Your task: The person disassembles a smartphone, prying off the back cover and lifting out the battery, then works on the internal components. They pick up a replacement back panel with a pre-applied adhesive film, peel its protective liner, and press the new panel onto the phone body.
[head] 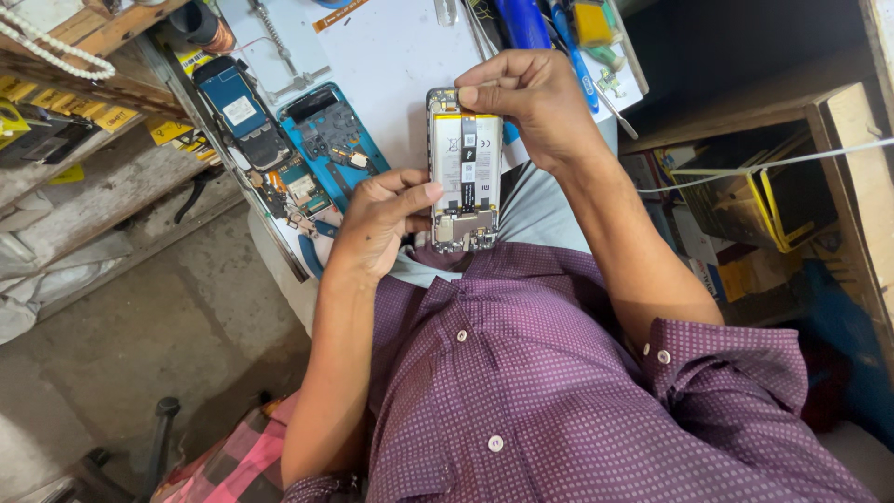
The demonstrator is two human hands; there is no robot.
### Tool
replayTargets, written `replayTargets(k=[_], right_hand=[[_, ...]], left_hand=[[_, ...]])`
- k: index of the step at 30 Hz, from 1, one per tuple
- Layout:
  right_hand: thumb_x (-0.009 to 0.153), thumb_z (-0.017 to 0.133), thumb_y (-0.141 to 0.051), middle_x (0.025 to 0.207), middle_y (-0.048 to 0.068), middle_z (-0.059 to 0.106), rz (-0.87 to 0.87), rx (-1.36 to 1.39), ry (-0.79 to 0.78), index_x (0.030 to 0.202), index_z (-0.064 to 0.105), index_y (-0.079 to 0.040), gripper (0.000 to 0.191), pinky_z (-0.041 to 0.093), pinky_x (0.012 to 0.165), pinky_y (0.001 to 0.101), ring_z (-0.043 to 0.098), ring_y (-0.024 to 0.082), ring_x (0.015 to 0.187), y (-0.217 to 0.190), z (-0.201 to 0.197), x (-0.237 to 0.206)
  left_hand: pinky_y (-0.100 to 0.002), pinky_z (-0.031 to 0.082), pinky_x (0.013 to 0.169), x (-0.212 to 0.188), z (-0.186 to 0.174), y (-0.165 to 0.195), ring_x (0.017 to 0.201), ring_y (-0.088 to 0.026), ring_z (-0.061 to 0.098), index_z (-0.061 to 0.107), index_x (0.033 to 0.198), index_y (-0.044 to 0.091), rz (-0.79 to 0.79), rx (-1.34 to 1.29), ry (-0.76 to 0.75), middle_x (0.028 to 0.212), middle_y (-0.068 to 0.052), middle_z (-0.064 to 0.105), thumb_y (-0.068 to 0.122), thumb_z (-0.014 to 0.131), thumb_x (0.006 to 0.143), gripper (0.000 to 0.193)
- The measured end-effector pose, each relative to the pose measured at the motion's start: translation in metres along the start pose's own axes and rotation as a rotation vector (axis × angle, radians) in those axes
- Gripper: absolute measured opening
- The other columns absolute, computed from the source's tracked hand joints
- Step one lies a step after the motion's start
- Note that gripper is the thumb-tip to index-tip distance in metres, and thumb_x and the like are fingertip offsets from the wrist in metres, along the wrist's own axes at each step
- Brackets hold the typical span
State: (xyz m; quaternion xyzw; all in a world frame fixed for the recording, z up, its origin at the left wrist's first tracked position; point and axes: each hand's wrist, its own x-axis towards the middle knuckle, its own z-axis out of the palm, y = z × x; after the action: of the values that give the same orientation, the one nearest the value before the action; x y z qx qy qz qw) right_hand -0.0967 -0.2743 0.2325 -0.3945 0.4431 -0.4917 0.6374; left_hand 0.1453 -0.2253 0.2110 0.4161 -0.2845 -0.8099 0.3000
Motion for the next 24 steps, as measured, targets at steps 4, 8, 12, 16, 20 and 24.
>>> replayTargets(k=[4, 8, 12, 16, 20, 24], right_hand=[[0.09, 0.079, 0.002, 0.096, 0.015, 0.078, 0.024, 0.009, -0.012, 0.105, 0.074, 0.006, 0.016, 0.062, 0.08, 0.0261, 0.076, 0.015, 0.083, 0.001, 0.001, -0.001], [0.091, 0.079, 0.001, 0.096, 0.015, 0.078, 0.021, 0.023, -0.032, 0.106, 0.074, 0.006, 0.017, 0.062, 0.08, 0.0262, 0.076, 0.016, 0.084, 0.003, 0.001, -0.001], [0.091, 0.079, 0.002, 0.097, 0.015, 0.078, 0.018, 0.013, -0.037, 0.106, 0.074, 0.006, 0.016, 0.063, 0.08, 0.0261, 0.076, 0.016, 0.084, 0.005, 0.002, -0.001], [0.091, 0.078, 0.002, 0.096, 0.016, 0.078, 0.021, 0.01, -0.037, 0.106, 0.074, 0.006, 0.017, 0.063, 0.08, 0.0259, 0.077, 0.017, 0.085, 0.006, 0.002, -0.003], [0.091, 0.078, 0.002, 0.097, 0.016, 0.078, 0.02, 0.024, -0.047, 0.106, 0.074, 0.007, 0.016, 0.063, 0.081, 0.0262, 0.077, 0.017, 0.086, 0.005, 0.002, -0.004], [0.091, 0.079, 0.002, 0.096, 0.016, 0.078, 0.019, 0.002, -0.044, 0.106, 0.074, 0.007, 0.017, 0.062, 0.081, 0.0257, 0.076, 0.017, 0.085, 0.004, 0.005, -0.006]], left_hand=[[-0.029, 0.058, 0.066, 0.004, 0.003, 0.005, 0.077, -0.015, 0.072, 0.073, 0.102, 0.0, 0.044, -0.037, -0.012, 0.092, -0.008, 0.076, 0.017, 0.076, 0.091, 0.02], [-0.029, 0.06, 0.071, 0.008, 0.007, 0.012, 0.078, -0.015, 0.073, 0.073, 0.103, 0.002, 0.086, -0.066, 0.003, 0.093, -0.008, 0.076, 0.018, 0.077, 0.091, 0.019], [-0.028, 0.059, 0.068, 0.013, 0.01, 0.016, 0.075, -0.015, 0.072, 0.073, 0.102, 0.003, 0.117, -0.06, 0.029, 0.091, -0.008, 0.076, 0.018, 0.077, 0.092, 0.018], [-0.027, 0.059, 0.068, 0.018, 0.011, 0.019, 0.073, -0.014, 0.072, 0.073, 0.103, 0.004, 0.137, -0.063, 0.033, 0.091, -0.007, 0.076, 0.018, 0.078, 0.092, 0.019], [-0.025, 0.057, 0.064, 0.021, 0.013, 0.021, 0.071, -0.013, 0.071, 0.073, 0.104, 0.004, 0.153, -0.06, 0.051, 0.089, -0.007, 0.076, 0.019, 0.078, 0.091, 0.02], [-0.023, 0.054, 0.062, 0.023, 0.014, 0.023, 0.069, -0.011, 0.07, 0.074, 0.105, 0.005, 0.169, -0.049, 0.084, 0.088, -0.004, 0.076, 0.022, 0.078, 0.091, 0.023]])
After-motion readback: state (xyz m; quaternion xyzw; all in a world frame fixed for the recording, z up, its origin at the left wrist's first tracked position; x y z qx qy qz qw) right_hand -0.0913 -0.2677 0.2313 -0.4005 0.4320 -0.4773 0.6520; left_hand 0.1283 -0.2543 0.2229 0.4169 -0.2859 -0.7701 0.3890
